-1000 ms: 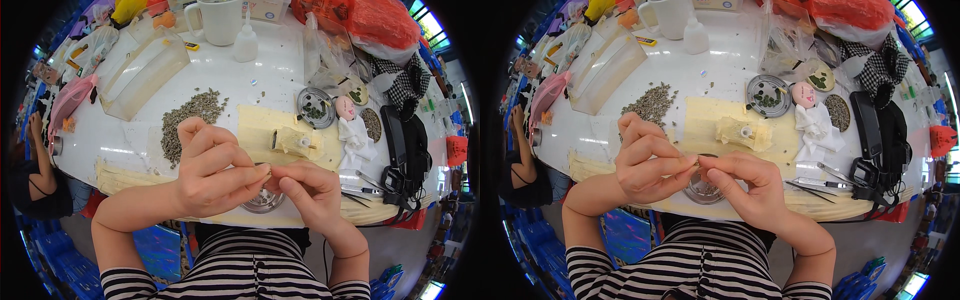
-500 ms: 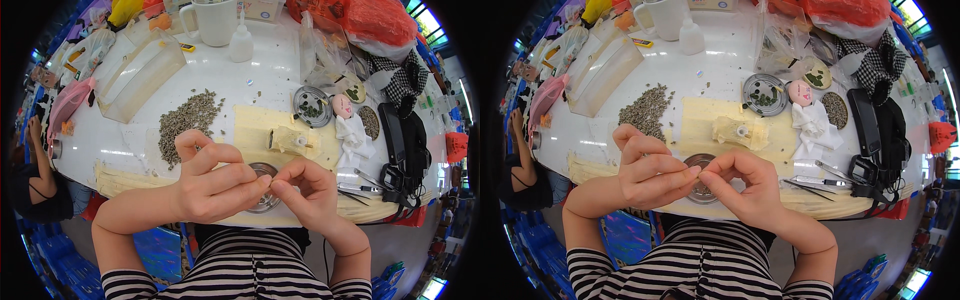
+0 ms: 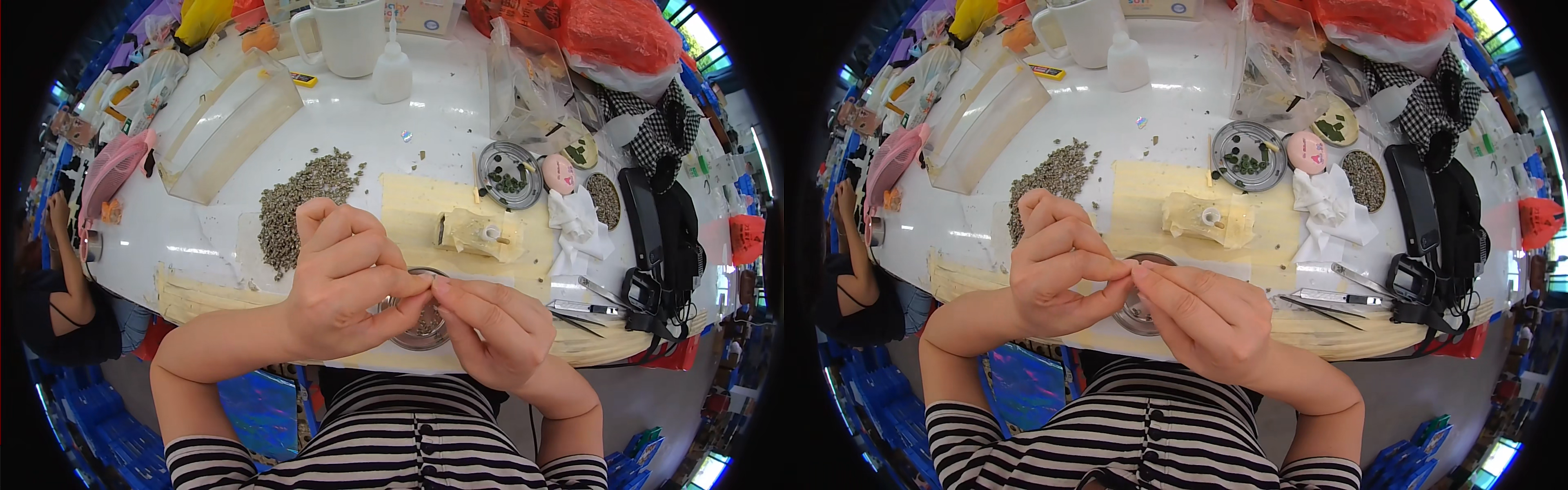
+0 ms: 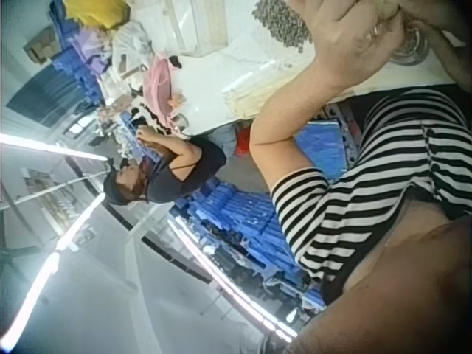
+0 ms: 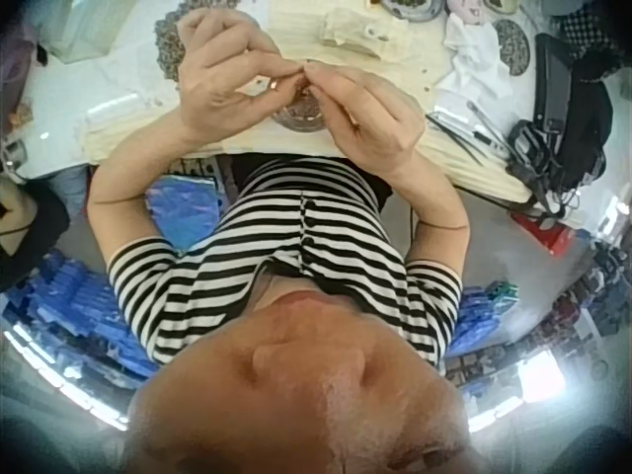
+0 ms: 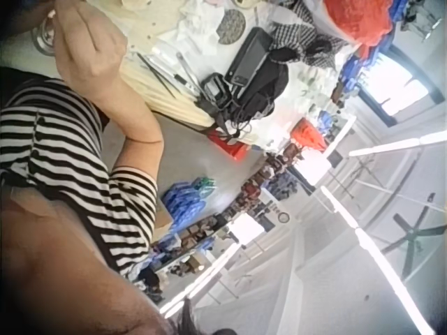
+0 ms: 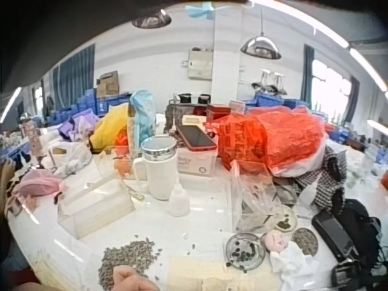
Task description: The person picks up small metal components from a table, fits them together by hand, and places the assembled units into a small metal dish.
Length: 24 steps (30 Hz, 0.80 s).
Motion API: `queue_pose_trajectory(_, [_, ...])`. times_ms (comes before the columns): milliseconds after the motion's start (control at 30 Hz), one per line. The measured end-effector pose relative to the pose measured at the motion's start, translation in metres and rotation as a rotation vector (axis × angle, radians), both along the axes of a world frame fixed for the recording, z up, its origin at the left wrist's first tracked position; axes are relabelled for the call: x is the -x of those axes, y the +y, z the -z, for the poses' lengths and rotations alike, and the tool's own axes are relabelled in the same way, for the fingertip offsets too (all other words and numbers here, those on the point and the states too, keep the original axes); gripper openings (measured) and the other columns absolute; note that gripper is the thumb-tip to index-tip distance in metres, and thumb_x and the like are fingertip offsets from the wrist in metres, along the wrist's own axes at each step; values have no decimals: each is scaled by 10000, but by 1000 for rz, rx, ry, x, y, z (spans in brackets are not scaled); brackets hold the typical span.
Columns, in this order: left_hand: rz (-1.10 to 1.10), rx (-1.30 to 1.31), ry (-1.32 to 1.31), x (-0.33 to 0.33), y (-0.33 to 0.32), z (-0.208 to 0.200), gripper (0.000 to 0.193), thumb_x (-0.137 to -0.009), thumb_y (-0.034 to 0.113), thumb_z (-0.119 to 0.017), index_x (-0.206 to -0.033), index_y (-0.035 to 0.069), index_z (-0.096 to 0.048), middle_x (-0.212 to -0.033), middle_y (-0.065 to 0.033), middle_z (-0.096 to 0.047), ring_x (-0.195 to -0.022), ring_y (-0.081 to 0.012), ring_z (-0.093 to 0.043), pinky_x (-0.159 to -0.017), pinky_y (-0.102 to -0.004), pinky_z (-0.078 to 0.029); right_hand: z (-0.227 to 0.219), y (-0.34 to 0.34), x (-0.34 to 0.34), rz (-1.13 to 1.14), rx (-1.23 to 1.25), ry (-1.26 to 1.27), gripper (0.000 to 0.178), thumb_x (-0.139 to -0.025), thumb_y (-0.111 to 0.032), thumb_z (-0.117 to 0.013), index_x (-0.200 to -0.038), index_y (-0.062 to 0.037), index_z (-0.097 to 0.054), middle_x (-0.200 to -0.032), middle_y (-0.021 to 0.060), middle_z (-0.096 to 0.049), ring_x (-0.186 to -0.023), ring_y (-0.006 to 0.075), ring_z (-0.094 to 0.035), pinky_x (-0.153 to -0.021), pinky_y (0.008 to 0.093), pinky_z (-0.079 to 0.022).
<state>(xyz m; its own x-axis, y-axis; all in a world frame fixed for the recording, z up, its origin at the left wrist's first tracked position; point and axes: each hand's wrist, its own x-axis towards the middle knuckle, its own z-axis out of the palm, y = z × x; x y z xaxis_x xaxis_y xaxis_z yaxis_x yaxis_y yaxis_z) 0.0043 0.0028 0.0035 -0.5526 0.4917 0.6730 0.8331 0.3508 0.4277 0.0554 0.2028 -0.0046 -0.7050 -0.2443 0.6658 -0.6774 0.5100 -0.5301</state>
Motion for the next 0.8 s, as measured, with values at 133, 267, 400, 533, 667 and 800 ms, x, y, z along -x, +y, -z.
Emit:
queue_pose_trajectory(133, [21, -3, -19, 0, -1, -2, 258, -569, 63, -815, -805, 119, -730, -747, 44, -609, -737, -178, -505, -753, -359, -283, -1, 2, -2, -9, 60, -106, 265, -764, 36, -734, -1027, 4, -724, -877, 130, -719, -706, 212, -702, -584, 260, -556])
queue_pose_trajectory(267, [38, -22, 20, 2, -3, 0, 284, -572, 69, -823, -838, 126, -744, -764, 58, -618, -738, -165, -500, -747, -354, -276, -7, 6, -1, -107, 241, -425, 202, -822, 33, -701, -1024, 26, -717, -889, 143, -719, -732, 173, -702, -644, 254, -555])
queue_pose_trajectory(400, [44, -34, 63, 2, -2, 2, 317, -575, 96, -838, -879, 141, -758, -787, 71, -631, -750, -156, -497, -740, -351, -268, -5, 9, -5, -238, 520, -811, 179, -925, -8, -616, -1085, 48, -672, -981, 136, -714, -831, 154, -693, -745, 269, -559])
queue_pose_trajectory(533, [54, -28, 67, 2, -2, 3, 358, -578, 135, -851, -925, 157, -768, -807, 79, -634, -766, -154, -498, -737, -354, -264, -8, 9, -3, -317, 728, -1067, 185, -955, -43, -610, -1112, 46, -650, -988, 73, -699, -877, 122, -671, -806, 256, -546])
queue_pose_trajectory(667, [72, -20, 62, 0, -1, 1, 372, -581, 153, -855, -943, 165, -772, -830, 82, -634, -770, -153, -498, -735, -357, -262, -5, 13, -2, -385, 799, -1116, 144, -951, -50, -623, -1063, 40, -640, -969, 57, -691, -869, 102, -655, -797, 252, -536])
queue_pose_trajectory(800, [66, -11, 67, -1, -3, 1, 348, -587, 138, -850, -925, 165, -770, -841, 78, -637, -770, -156, -500, -734, -358, -261, -2, 13, -3, -326, 705, -1003, 119, -914, -26, -657, -1017, 32, -651, -931, 64, -696, -819, 103, -657, -744, 252, -531])
